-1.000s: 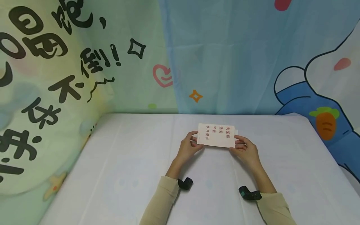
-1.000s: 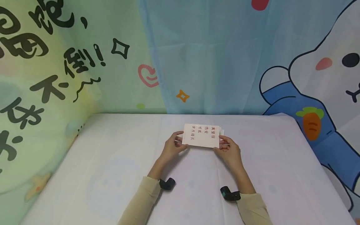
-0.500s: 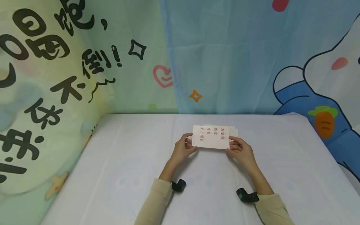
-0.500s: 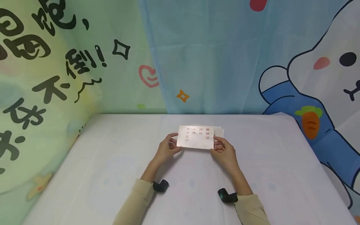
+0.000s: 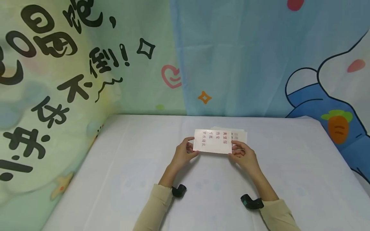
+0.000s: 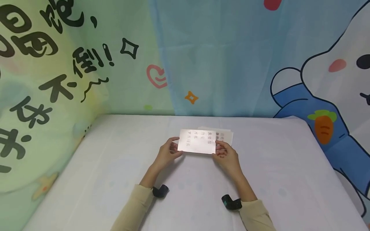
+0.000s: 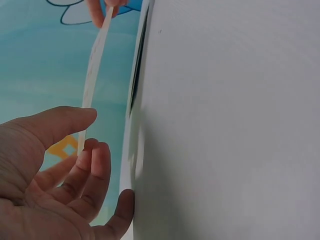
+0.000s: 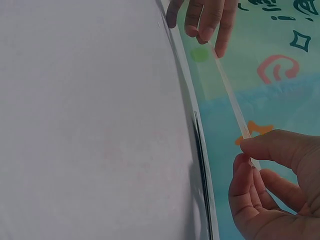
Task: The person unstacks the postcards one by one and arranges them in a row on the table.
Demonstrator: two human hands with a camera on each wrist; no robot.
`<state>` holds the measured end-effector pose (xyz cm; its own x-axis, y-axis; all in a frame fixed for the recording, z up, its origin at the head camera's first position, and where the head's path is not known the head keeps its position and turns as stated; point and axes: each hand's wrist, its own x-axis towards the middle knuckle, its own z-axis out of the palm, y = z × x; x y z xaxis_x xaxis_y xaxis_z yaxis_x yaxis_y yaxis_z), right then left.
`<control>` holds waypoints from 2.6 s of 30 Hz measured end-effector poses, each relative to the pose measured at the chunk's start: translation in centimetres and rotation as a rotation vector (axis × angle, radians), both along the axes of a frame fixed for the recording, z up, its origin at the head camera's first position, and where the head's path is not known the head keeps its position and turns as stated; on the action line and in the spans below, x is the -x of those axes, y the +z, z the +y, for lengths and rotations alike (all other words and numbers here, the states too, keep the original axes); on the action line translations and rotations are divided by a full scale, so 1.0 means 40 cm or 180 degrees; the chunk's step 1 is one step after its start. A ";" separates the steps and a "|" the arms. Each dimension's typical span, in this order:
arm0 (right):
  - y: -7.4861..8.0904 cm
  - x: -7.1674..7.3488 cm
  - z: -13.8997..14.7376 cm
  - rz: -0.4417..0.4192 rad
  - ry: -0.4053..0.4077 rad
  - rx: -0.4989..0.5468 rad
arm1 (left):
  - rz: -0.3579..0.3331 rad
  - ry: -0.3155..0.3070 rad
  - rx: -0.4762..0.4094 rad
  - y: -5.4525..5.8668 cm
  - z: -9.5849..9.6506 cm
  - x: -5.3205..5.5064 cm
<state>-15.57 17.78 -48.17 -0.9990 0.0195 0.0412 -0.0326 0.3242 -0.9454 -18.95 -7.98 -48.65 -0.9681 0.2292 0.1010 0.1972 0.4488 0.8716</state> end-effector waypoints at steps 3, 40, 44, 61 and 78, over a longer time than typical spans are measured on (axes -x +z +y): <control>-0.002 0.003 -0.007 0.0041 0.0028 0.0022 | -0.0007 0.0015 0.0041 0.002 -0.010 -0.002; -0.001 0.020 -0.109 0.0011 0.0380 0.0039 | -0.0024 0.0145 0.0286 0.004 -0.127 -0.032; -0.002 0.022 -0.125 -0.0023 0.0387 0.0014 | -0.0048 0.0173 0.0292 0.005 -0.143 -0.037; -0.008 0.028 -0.178 -0.0056 0.0552 -0.0022 | -0.0197 0.0262 0.0411 0.004 -0.199 -0.037; -0.031 0.032 -0.248 -0.0087 0.0733 -0.0031 | -0.0381 0.0354 0.0509 0.009 -0.277 -0.049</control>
